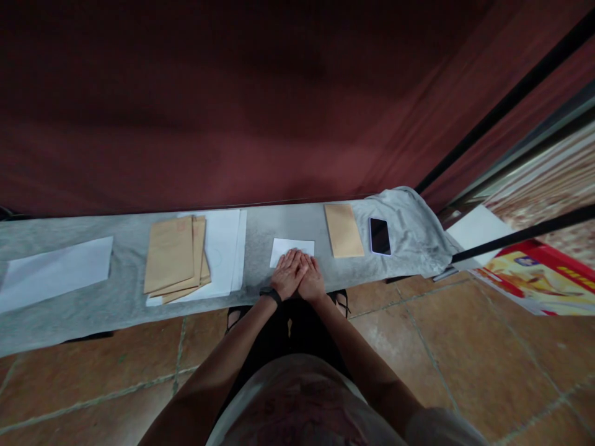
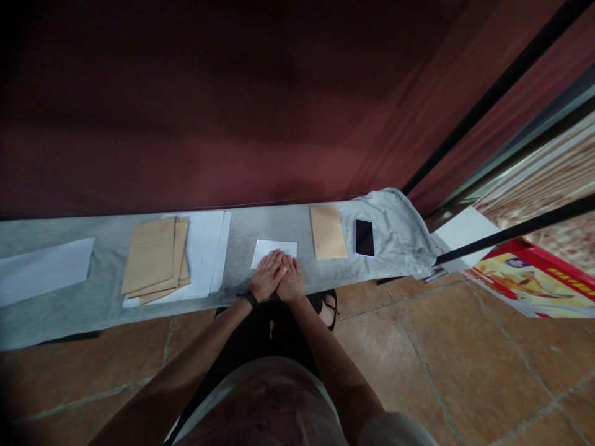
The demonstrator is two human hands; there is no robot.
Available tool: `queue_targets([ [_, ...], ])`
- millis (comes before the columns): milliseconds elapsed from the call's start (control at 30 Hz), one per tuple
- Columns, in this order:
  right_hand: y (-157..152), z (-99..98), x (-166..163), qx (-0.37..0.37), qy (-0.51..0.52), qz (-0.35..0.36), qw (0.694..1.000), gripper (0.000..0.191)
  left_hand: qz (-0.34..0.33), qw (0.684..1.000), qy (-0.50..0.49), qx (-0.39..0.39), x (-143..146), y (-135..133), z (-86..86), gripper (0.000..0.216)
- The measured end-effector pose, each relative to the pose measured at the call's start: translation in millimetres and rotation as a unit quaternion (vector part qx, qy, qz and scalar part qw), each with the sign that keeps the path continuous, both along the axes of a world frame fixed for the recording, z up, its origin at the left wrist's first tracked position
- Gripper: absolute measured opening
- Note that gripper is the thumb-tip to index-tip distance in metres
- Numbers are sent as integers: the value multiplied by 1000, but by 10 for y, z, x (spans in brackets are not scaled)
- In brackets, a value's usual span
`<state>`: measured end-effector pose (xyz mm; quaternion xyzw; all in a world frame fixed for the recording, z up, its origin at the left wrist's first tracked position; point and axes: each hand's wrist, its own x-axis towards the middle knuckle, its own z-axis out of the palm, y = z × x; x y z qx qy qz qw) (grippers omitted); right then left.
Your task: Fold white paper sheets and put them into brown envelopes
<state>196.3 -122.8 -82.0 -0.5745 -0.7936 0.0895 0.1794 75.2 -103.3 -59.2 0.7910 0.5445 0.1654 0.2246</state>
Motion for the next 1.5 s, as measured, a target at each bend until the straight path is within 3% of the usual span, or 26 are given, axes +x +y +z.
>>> queue_targets([
  [233,-7,12,149,14,-6,-28,999,56,30,997,56,37,-113,-74,-106,72],
  [533,-50,27,314,39,19,-83,996,53,147,986,50,64,-275,-160,-209,66],
  [700,-96,66,288,42,28,-111,993,54,189,981,7,47,-247,-160,-111,64],
  [767,-151,84,228,42,29,-77,996,54,167,985,-9,52,-188,-141,-24,62],
  [900,-293,80,107,30,13,19,999,56,-33,999,-13,26,3,-68,104,56],
  [1000,-362,74,99,22,-19,41,999,58,-103,995,14,-11,140,21,106,57],
  [1233,-373,99,160,14,-23,10,1000,52,-75,996,46,0,147,286,19,63],
  [1500,-341,135,279,3,2,-47,999,54,49,996,64,41,-257,365,-131,64],
])
